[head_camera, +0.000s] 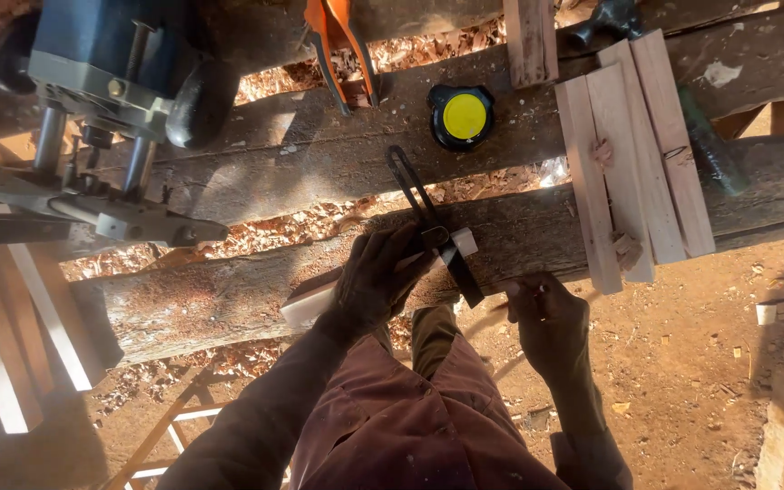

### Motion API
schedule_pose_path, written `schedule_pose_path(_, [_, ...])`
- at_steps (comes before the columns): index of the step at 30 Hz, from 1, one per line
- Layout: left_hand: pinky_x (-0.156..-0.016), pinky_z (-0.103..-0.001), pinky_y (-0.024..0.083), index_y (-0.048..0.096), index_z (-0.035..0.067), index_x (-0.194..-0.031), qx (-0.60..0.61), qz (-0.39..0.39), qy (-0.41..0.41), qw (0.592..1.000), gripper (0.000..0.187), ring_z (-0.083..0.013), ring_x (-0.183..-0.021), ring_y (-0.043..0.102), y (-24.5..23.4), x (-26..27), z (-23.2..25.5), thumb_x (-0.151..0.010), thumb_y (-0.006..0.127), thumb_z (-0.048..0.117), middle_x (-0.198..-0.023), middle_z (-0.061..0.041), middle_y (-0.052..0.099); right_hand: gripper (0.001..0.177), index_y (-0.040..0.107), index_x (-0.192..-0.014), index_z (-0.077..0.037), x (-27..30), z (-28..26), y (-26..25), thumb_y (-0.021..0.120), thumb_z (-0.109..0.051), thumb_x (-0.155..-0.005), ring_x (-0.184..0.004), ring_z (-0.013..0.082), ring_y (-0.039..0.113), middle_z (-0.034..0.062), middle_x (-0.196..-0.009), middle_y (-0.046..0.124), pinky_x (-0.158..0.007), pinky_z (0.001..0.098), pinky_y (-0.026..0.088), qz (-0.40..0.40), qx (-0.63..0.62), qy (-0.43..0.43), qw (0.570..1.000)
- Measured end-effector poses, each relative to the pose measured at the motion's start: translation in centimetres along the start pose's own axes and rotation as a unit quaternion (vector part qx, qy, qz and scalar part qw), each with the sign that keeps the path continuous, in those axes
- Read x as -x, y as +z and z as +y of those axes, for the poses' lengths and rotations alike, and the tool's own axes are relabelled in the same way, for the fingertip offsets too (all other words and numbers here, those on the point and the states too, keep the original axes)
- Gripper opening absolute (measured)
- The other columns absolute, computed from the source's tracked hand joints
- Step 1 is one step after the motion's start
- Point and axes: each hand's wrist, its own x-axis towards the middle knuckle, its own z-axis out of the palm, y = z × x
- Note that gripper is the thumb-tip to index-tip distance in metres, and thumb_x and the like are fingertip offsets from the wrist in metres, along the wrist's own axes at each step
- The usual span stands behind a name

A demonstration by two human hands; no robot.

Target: Marking wooden planks using a combination square and a pencil to prepare for precise cutting.

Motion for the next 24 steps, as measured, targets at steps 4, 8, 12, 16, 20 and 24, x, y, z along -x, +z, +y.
schedule_pose_path(4, [-0.07,-0.04,0.047,0.069,0.013,-0.122,-0.002,-0.005,0.013,1.0,0.027,-0.0359,-0.098,0.063,-1.5,-0.3,1.7,-0.097,0.06,0.011,-0.119,-0.017,0.065,0.035,0.065,-0.08,-0.003,0.6,-0.2,-1.9,0.053,-0.023,-0.107,-0.048,0.0183,0.061,0.0114,-0.055,0.065,-0.05,0.0322,0.052,-0.016,0.0,0.016,1.0])
schedule_pose_path(8, [-0.099,-0.025,0.043,0.05,-0.024,-0.135,0.197,-0.004,-0.103,0.975,0.034,-0.0254,-0.112,0.049,-7.5,-5.1,10.4,-0.108,0.039,-0.007,-0.128,-0.027,0.058,0.027,0.072,-0.097,-0.004,-0.2,-4.1,-2.6,0.052,-0.02,-0.104,-0.053,0.0135,0.058,0.0096,-0.06,0.061,-0.054,0.0317,0.053,-0.073,-0.035,0.035,0.996])
schedule_pose_path(12, [-0.067,-0.037,0.05,0.069,0.001,-0.11,0.145,0.061,-0.072,0.985,0.021,-0.037,-0.077,0.062,-5.6,-4.0,12.2,-0.102,0.061,0.018,-0.093,-0.018,0.065,0.037,0.08,-0.105,-0.007,1.3,0.8,-3.4,0.088,-0.028,-0.076,-0.069,0.0166,0.063,0.0134,-0.072,0.075,-0.064,0.0408,0.059,-0.17,-0.088,0.083,0.978])
schedule_pose_path(16, [-0.08,-0.047,0.055,0.058,0.003,-0.136,0.159,-0.031,-0.157,0.974,0.046,-0.0368,-0.095,0.067,-2.7,-1.7,11.1,-0.095,0.066,0.023,-0.109,-0.017,0.071,0.008,0.077,-0.078,-0.001,0.7,0.4,-5.6,0.081,-0.008,-0.081,-0.068,0.0176,0.066,0.0083,-0.073,0.073,-0.065,0.0315,0.056,-0.233,-0.104,0.051,0.966])
schedule_pose_path(20, [-0.089,-0.051,0.042,0.044,0.001,-0.134,-0.139,-0.043,-0.265,0.953,0.076,-0.0383,-0.117,0.05,-2.2,1.2,6.3,-0.077,0.082,0.034,-0.149,-0.02,0.046,0.019,0.081,-0.069,-0.008,0.0,-0.3,-7.4,0.078,-0.016,-0.087,-0.059,0.0135,0.041,0.0035,-0.058,0.058,-0.058,0.0273,0.031,-0.166,0.141,0.058,0.974])
schedule_pose_path(24, [-0.089,-0.057,0.046,0.045,-0.008,-0.137,-0.161,-0.016,-0.218,0.963,0.049,-0.0433,-0.118,0.049,0.0,5.4,4.2,-0.091,0.057,0.006,-0.143,-0.03,0.046,0.018,0.069,-0.076,0.012,0.7,-4.7,-6.0,0.073,0.004,-0.092,-0.081,0.0253,0.057,0.0181,-0.076,0.061,-0.076,0.0366,0.041,-0.107,0.012,0.157,0.982])
